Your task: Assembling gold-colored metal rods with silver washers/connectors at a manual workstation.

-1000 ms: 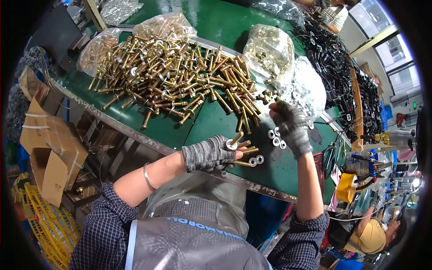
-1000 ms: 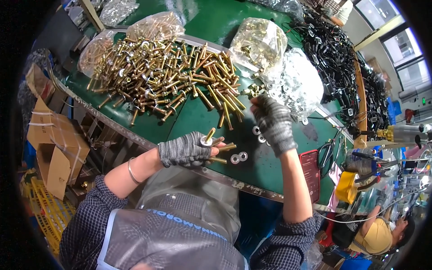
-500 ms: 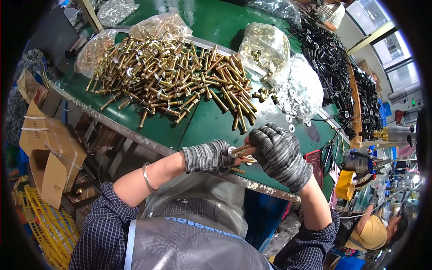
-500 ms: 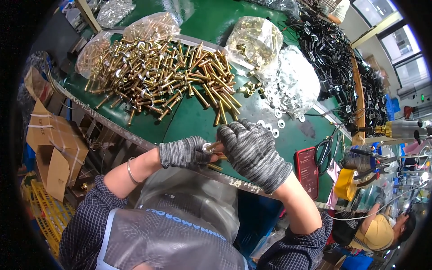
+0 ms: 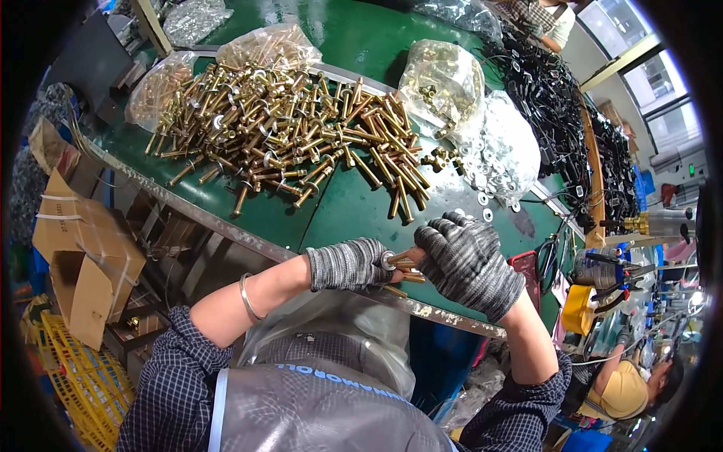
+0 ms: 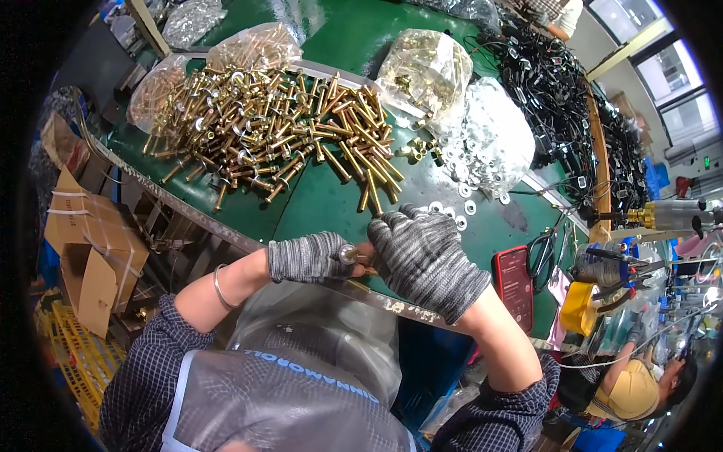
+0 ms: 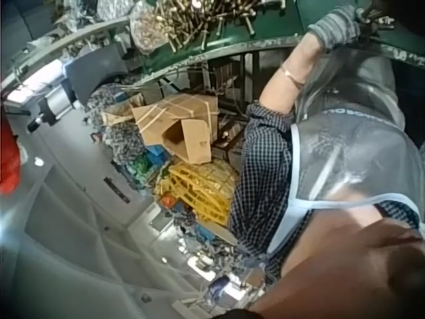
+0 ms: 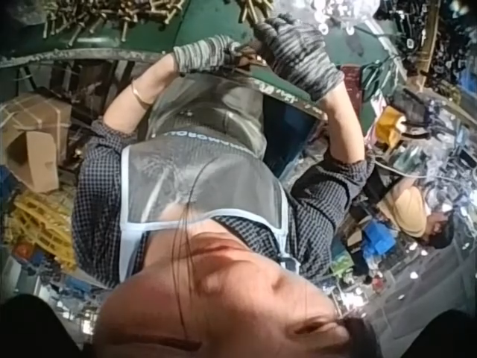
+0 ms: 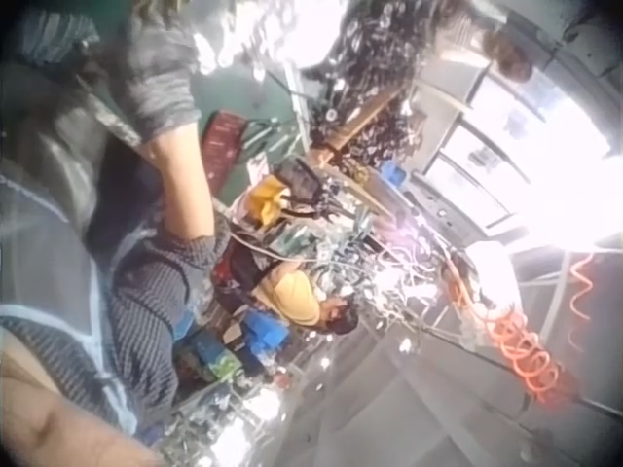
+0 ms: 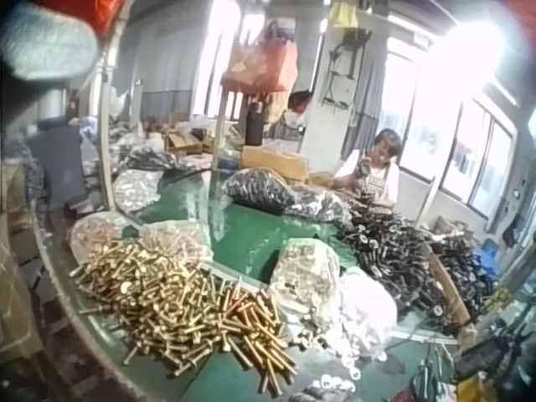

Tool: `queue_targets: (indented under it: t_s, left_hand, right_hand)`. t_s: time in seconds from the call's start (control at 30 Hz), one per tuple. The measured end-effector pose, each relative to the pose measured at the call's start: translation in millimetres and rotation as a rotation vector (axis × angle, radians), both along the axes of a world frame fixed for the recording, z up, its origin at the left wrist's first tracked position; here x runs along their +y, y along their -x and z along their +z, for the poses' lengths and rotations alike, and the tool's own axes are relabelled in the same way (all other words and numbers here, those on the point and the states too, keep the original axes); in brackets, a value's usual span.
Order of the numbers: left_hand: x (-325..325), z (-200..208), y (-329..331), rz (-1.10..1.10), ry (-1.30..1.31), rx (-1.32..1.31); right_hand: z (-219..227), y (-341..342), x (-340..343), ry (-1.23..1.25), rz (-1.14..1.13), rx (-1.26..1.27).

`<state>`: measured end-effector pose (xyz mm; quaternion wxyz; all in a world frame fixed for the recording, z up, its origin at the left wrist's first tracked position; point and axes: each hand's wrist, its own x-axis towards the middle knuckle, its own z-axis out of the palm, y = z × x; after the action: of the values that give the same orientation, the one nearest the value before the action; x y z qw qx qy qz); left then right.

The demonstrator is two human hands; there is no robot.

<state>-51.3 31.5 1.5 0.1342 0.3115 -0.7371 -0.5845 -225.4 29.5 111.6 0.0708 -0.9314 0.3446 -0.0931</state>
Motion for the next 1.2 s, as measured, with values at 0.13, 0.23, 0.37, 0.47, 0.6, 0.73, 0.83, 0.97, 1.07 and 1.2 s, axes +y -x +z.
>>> queue_targets:
  t_s: [0.13, 0.23, 0.37, 0.47, 0.6, 0.73, 0.83, 0.97, 1.07, 1.2]
  left_hand:
    - [-2, 8, 0, -0.011, 0.083, -0.034]
    - [-2, 7, -1, -0.01, 0.029, -0.042]
    - [0, 7, -1, 0.008, -0.07, -0.021]
    - [-2, 9, -2, 0.007, -0.026, -0.038]
    - [-1, 15, -2, -0.002, -0.052, -0.095]
    - [-2, 11, -1, -0.01, -0.021, -0.124]
    - [-4, -3, -2, -0.023, 0.012, -0.006]
    - [-7, 20, -10, 0.079, -0.413, 0.098]
    - [-9, 16, -17, 0.031, -0.315, 0.198]
    - [-8, 23, -17, 0.056, -0.392, 0.151]
  right_hand:
    - [1, -1, -1, -0.198, -0.06, 0.151]
    - [0, 0, -1, -0.161, -0.086, 0.025]
    - [-2, 1, 0, -0.366, -0.089, -0.213]
    - [-1, -3, 0, -0.191, -0.093, 0.013]
    - [-1, -2, -2, 0.004, -0.05, -0.026]
    - [-1, 1, -9, -0.068, -0.039, 0.018]
    - [-10, 13, -7, -0.115, -0.107, 0.052]
    - [-48, 33, 6, -0.082, -0.225, 0.027]
    - [-62, 33, 20, -0.094, -0.219, 0.072]
    - [-61, 33, 20, -0.12, -0.245, 0.146]
